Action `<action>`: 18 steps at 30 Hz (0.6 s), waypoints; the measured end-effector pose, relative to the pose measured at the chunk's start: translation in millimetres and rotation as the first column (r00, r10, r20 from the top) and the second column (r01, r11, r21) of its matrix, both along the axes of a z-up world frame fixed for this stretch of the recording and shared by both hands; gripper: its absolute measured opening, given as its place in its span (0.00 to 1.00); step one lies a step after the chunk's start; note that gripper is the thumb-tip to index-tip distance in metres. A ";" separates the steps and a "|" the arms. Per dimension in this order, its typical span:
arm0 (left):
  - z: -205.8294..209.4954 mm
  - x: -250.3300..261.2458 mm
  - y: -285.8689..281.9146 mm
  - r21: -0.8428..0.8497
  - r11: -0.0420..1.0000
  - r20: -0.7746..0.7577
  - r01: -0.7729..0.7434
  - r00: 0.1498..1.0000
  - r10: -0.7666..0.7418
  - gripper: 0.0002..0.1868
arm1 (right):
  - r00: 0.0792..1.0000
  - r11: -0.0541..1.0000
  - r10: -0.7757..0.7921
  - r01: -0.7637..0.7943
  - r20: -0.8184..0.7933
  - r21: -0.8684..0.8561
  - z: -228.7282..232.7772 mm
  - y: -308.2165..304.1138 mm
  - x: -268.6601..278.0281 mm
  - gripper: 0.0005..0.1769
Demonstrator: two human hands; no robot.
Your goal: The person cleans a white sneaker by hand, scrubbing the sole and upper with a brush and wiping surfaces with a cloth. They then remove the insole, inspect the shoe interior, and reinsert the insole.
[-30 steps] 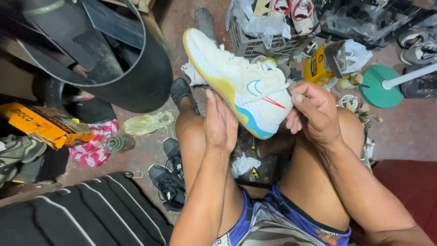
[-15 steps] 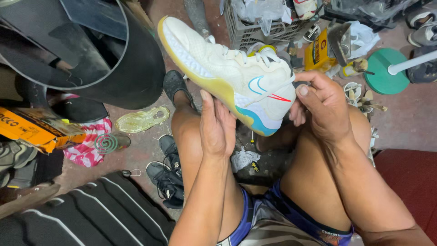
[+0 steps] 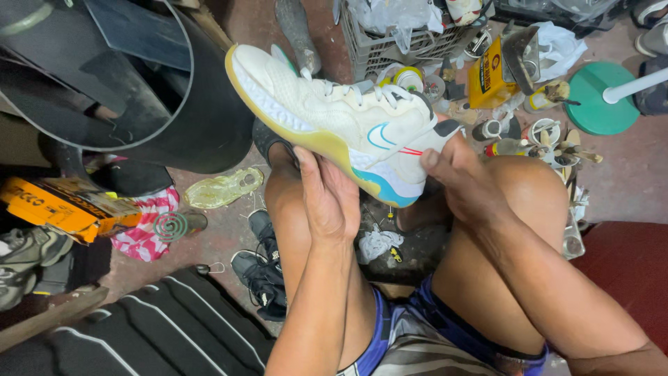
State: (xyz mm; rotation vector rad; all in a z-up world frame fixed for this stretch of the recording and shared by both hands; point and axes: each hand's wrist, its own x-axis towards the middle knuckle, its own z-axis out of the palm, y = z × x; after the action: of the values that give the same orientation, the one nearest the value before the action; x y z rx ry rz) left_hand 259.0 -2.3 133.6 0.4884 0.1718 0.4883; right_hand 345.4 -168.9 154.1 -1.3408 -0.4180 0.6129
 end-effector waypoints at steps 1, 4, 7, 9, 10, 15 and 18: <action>-0.6 -0.1 -0.8 0.005 1.000 0.000 0.001 1.000 -0.001 0.47 | 0.996 0.998 0.043 -0.040 -0.082 0.043 -3.3 1.3 -0.7 0.47; -3.8 -1.4 -3.0 0.001 1.000 -0.016 0.012 1.000 -0.012 0.48 | 0.984 0.995 0.062 -0.073 -0.166 -0.063 -6.5 -0.1 -3.7 0.45; -7.9 -2.7 -3.1 0.000 1.000 -0.031 0.016 0.999 -0.016 0.48 | 0.976 0.999 0.028 -0.036 -0.218 -0.034 2.0 0.8 -6.1 0.41; -10.8 -1.8 -2.8 -0.001 1.000 -0.031 0.020 0.999 -0.020 0.49 | 0.980 0.998 0.028 -0.037 -0.197 -0.042 10.0 5.2 -6.1 0.40; -12.1 -2.2 -3.0 -0.005 1.000 -0.033 0.025 0.999 -0.025 0.49 | 0.981 0.998 0.026 -0.036 -0.191 -0.049 14.5 7.0 -7.3 0.39; -13.8 -3.0 -1.5 -0.014 1.000 -0.075 -0.001 0.997 0.000 0.47 | 0.972 0.963 -0.026 -0.038 -0.235 -0.266 35.6 13.9 -11.1 0.35; -13.4 -3.9 0.3 -0.022 1.000 -0.095 -0.022 0.995 0.020 0.47 | 0.989 0.953 0.006 -0.050 -0.149 -0.300 41.1 17.9 -10.6 0.34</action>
State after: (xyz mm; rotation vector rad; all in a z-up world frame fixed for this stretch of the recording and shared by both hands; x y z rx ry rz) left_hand 255.0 -2.0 120.2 0.4882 0.2735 0.4833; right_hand 334.8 -151.0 195.1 -1.5716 -0.2286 0.8185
